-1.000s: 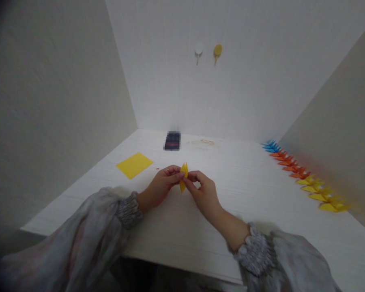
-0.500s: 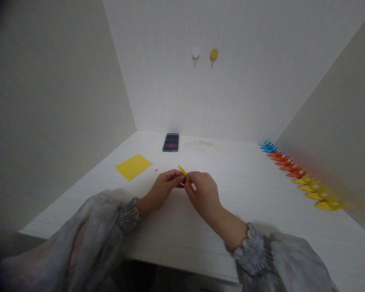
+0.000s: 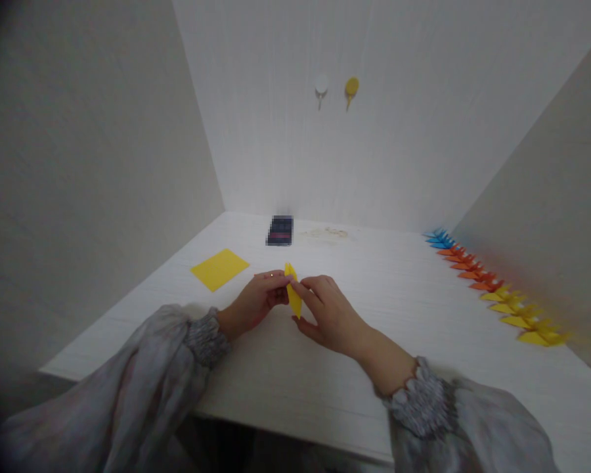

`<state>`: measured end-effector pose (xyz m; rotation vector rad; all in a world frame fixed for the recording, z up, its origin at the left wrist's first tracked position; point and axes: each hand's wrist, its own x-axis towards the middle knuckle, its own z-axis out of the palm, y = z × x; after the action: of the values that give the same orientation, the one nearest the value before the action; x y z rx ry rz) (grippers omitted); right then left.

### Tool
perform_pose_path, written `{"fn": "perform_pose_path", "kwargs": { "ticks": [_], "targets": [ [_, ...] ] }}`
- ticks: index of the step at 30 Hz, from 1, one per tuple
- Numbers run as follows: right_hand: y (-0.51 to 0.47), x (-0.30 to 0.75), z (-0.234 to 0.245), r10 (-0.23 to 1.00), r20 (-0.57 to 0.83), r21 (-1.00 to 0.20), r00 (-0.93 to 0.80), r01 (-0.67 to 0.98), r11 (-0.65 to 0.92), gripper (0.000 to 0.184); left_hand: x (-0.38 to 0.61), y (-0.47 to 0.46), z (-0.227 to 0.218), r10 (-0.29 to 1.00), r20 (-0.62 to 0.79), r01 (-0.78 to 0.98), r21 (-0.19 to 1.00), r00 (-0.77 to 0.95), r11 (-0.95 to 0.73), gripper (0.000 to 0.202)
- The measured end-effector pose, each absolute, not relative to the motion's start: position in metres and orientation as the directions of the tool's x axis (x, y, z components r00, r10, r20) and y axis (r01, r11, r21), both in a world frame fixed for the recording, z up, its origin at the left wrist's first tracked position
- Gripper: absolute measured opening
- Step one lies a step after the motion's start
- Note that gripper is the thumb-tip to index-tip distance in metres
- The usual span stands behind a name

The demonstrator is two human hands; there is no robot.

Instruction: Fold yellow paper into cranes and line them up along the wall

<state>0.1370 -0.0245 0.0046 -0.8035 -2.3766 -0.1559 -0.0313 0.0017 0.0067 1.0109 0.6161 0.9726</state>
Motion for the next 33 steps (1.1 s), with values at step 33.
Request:
{"fn": "perform_pose_path", "kwargs": {
  "ticks": [33],
  "targets": [
    [-0.027,0.129,0.004,0.867,0.468,-0.856,-0.173,0.155,0.493,0.012,-0.034,-0.003,0.013,0.774,-0.082,-0.218,0.936,0.628,0.276,0.013]
  ]
}}
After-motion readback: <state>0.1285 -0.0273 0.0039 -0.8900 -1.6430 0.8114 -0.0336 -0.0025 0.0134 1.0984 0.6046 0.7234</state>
